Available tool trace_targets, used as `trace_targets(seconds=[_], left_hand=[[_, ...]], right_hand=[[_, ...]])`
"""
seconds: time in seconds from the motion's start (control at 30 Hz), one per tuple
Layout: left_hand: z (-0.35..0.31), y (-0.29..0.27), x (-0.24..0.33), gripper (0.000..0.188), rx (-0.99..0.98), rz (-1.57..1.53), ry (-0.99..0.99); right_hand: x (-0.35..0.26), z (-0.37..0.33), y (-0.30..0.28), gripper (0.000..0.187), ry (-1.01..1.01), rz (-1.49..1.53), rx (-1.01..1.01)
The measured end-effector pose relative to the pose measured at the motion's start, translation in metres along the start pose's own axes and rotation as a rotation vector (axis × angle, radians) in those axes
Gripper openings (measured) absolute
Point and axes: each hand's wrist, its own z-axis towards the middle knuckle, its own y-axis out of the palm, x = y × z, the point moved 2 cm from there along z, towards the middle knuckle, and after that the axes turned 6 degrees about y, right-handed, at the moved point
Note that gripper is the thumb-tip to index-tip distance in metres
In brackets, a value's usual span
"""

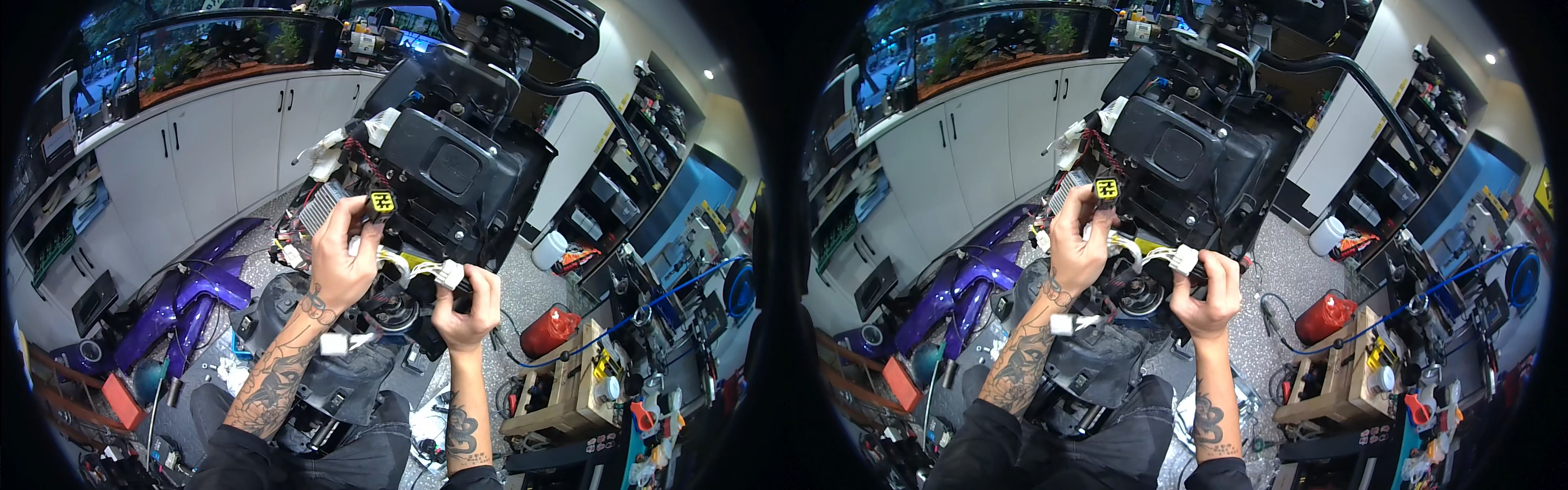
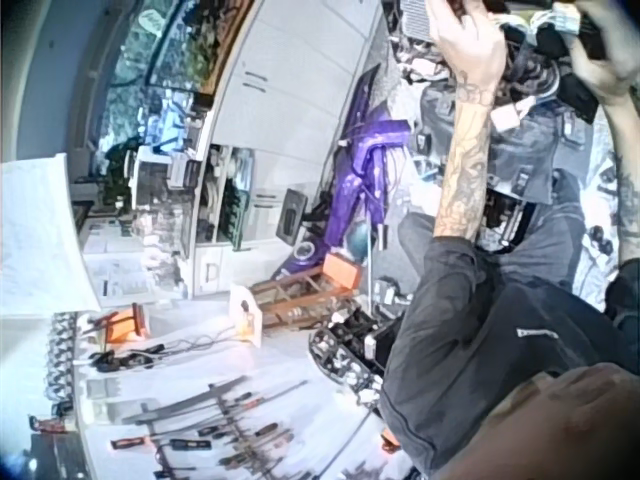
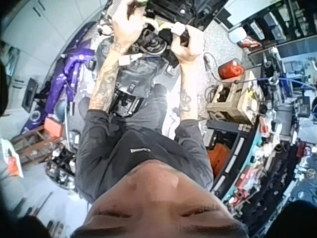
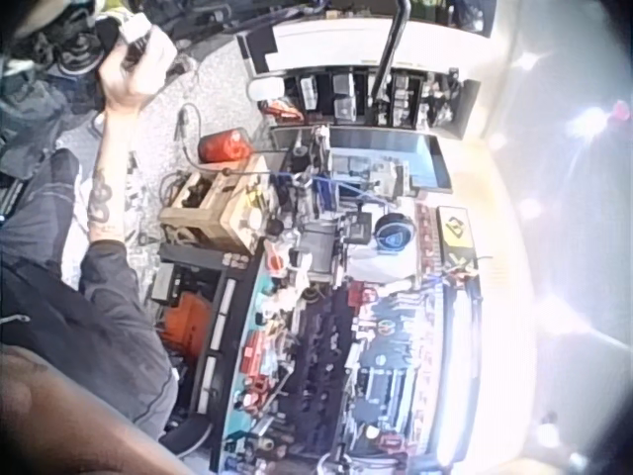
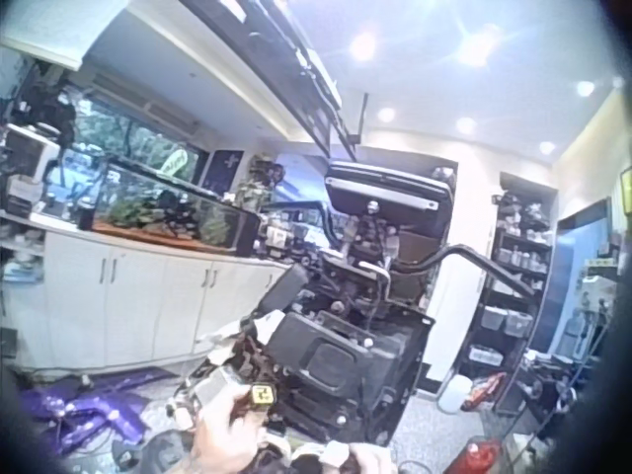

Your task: The person assembles a mechanical device by connecting wires, attaching a black plastic housing, and securing components with screws. They handle connectors, a battery pack, and a control unit, using their hands and a screwdriver to complete the assembly.

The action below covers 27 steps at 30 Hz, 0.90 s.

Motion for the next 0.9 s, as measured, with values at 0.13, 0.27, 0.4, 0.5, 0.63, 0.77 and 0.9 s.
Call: trace_targets(seconds=[0.13,0.27,0.4,0.5,0.63,0.77,0.9], left_hand=[[-0.012,0.001,0.002,0.024,0.013,-0.228,-0.143],[-0.018,0.002,-0.001,0.024,-0.085,-0.229,-0.191],[-0.020,0.004,-0.004,0.022,-0.063,-0.278,-0.197],[-0.021,0.001,-0.005,0.021,-0.058,-0.237,-0.191],[-0.013,-0.015,0.006,0.021,-0.205,-0.047,-0.214],[0.000,-0.032,0.018,0.026,-0.457,-0.174,-0.436],[0.025,-0.038,0.049,0.026,-0.535,-0.042,-0.373]], right_hand=[[0.003,-0.001,-0.004,0.042,-0.035,0.113,-0.042],[0.010,-0.005,-0.009,0.042,-0.043,0.226,-0.086],[0.012,-0.005,-0.007,0.043,-0.034,0.266,-0.108],[0.014,-0.004,-0.007,0.042,-0.035,0.266,-0.114],[0.013,-0.002,-0.009,0.037,-0.042,0.293,-0.102],[0.016,-0.003,-0.009,0.033,-0.018,0.242,-0.097],[0.012,-0.003,-0.011,0.038,0.056,0.234,-0.109]])
